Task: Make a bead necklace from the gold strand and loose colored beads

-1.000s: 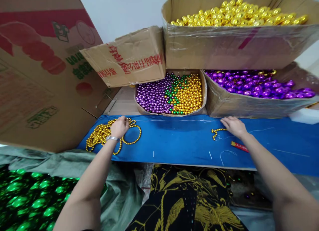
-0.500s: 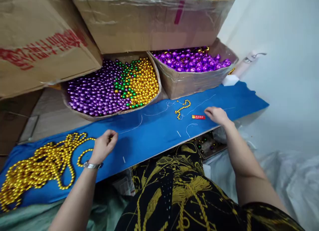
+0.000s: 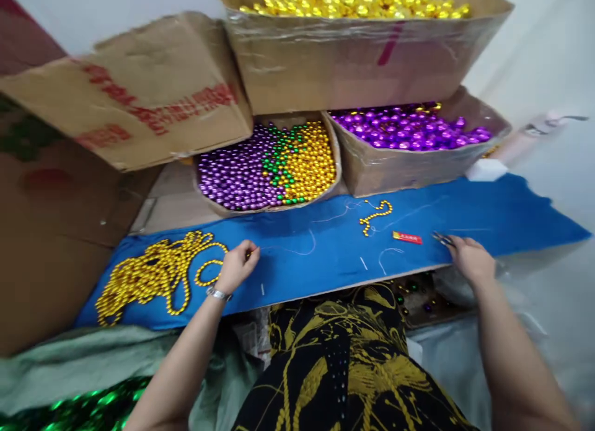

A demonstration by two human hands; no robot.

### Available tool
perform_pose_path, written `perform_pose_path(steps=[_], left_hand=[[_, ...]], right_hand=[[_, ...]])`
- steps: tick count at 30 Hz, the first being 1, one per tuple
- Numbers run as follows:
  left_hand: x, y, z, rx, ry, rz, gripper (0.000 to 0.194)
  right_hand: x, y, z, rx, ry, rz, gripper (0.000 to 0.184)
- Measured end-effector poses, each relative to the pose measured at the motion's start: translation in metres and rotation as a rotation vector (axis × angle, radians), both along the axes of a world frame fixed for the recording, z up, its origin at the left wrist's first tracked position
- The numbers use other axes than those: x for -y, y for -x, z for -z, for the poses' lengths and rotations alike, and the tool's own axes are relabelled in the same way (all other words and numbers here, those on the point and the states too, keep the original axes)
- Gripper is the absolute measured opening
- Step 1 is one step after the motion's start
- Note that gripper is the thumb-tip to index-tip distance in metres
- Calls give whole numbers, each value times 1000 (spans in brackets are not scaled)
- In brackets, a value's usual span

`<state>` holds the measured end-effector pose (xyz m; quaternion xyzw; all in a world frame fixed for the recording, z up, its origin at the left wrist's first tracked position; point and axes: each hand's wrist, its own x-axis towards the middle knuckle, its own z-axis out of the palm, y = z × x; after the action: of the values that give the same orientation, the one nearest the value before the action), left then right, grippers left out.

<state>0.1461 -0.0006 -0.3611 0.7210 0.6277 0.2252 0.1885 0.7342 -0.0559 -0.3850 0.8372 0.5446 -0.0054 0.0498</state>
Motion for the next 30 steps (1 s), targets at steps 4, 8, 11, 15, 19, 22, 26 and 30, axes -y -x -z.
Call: perform_pose_path(steps=[4,8,11,15,19,22,26,30], left_hand=[[1,4,-4,43,-25,-40,29],[4,4,-6,107,-69,-55,29],[6,3,-7,157,-104,-74,29],[9,3,-5,185,-110,-100,29],[13,5,-4,226,-110,-125,29],[15,6,-4,250,-118,-136,29],[17,7,-5,277,-131,-144,28],[19,7,-7,292,-137,-135,28]], right_hand=[[1,-7,6,-14,-102,-14,40],[-13,13,-6,-68,-334,-78,42],[-34,53,-20,-211,-441,-326,45],[-59,124,-30,-388,-409,-619,43],[-67,194,-30,-369,-271,-767,45],[-65,237,-29,-160,-106,-796,46],[-65,272,-24,20,48,-885,47],[-77,286,-14,44,64,-890,49]])
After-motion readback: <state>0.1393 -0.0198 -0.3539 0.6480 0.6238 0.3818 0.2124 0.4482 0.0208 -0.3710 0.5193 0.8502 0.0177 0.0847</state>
